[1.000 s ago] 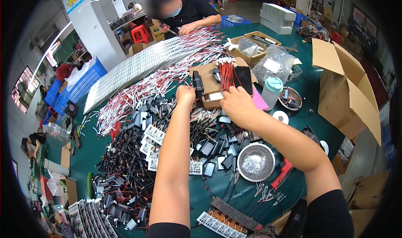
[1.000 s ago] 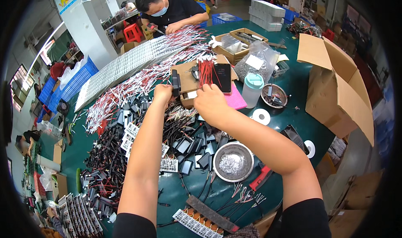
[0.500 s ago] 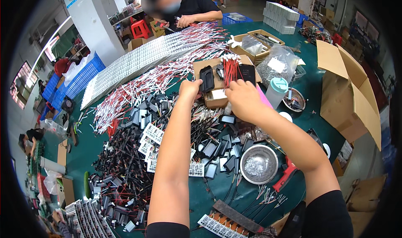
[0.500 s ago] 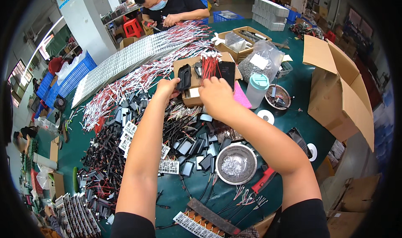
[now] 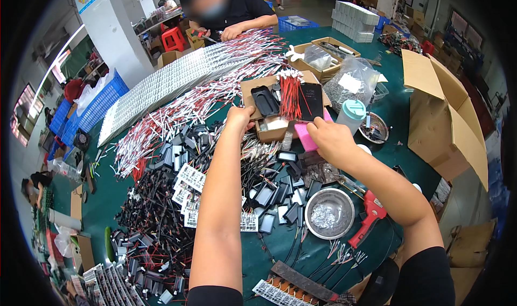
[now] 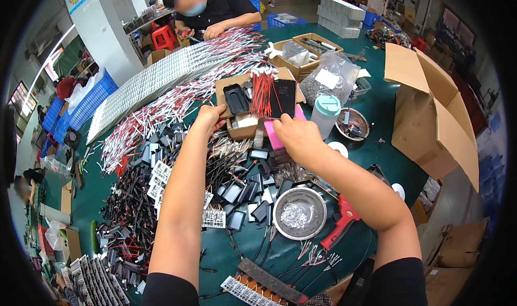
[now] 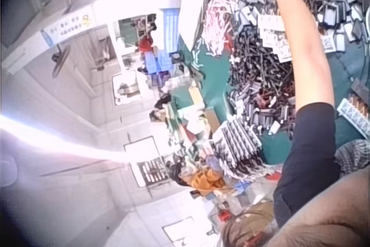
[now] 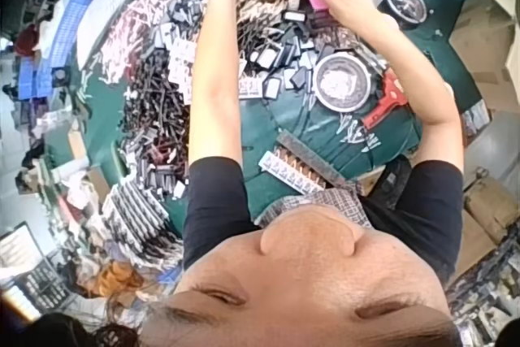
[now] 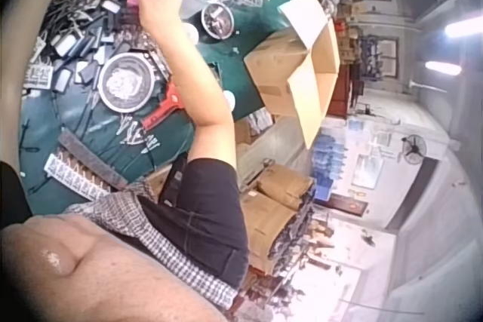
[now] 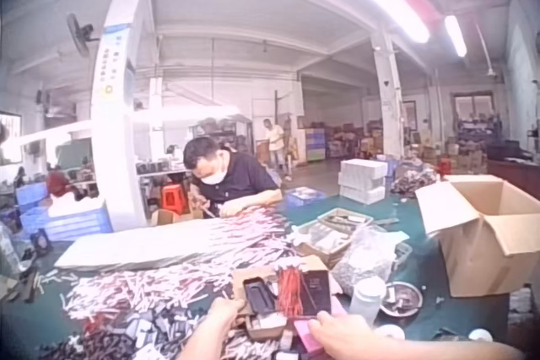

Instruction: The person solders wires onto circuit boards using a soldering tool, sets the tool down, and wipes their hands with a paper wipe.

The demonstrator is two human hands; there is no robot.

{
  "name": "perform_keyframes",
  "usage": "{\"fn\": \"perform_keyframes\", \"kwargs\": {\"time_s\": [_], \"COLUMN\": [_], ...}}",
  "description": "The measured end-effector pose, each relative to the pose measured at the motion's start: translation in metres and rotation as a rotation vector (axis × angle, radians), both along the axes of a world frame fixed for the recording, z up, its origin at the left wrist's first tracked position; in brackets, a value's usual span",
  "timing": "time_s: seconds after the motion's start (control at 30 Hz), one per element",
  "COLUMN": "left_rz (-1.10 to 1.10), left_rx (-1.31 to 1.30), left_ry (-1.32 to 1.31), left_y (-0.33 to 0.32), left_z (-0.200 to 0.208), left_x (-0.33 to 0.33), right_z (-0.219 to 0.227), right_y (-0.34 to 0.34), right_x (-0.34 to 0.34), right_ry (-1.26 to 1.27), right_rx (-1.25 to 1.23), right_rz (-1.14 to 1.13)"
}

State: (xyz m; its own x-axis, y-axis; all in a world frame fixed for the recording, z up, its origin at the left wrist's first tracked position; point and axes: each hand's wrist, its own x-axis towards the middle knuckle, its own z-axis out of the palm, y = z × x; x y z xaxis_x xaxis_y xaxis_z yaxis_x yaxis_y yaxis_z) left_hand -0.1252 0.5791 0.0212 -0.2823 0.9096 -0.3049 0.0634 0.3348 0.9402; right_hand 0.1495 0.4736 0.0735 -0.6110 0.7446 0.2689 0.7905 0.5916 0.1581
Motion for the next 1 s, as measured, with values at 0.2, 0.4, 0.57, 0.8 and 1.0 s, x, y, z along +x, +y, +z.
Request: {"fn": "perform_keyframes", "kwargs": {"time_s": [0.2, 0.4, 0.57, 0.8, 1.0], "left_rz": [-0.034, -0.037, -0.006, 0.022, 0.041], "left_rx": [-0.006, 0.063, 0.132, 0.155, 0.223], "left_ry": [-0.143, -0.332, -0.459, -0.461, -0.550], "left_y": [-0.006, -0.011, -0.015, -0.027, -0.027], "left_z": [0.009, 0.029, 0.032, 0.024, 0.014], "left_x": [-0.015, -0.009, 0.004, 0.015, 0.009], "right_z": [-0.004, -0.013, -0.018, -0.024, -0.025], "right_y": [-0.003, -0.009, -0.013, -0.017, -0.019], "right_x": [-0.011, -0.009, -0.007, -0.007, -0.007], "right_ry": [0.007, 0.047, 0.054, 0.034, 0.012], "right_rx": [0.168, 0.284, 0.325, 0.380, 0.425], "right_rz": [0.067, 0.098, 0.074, 0.071, 0.086]}}
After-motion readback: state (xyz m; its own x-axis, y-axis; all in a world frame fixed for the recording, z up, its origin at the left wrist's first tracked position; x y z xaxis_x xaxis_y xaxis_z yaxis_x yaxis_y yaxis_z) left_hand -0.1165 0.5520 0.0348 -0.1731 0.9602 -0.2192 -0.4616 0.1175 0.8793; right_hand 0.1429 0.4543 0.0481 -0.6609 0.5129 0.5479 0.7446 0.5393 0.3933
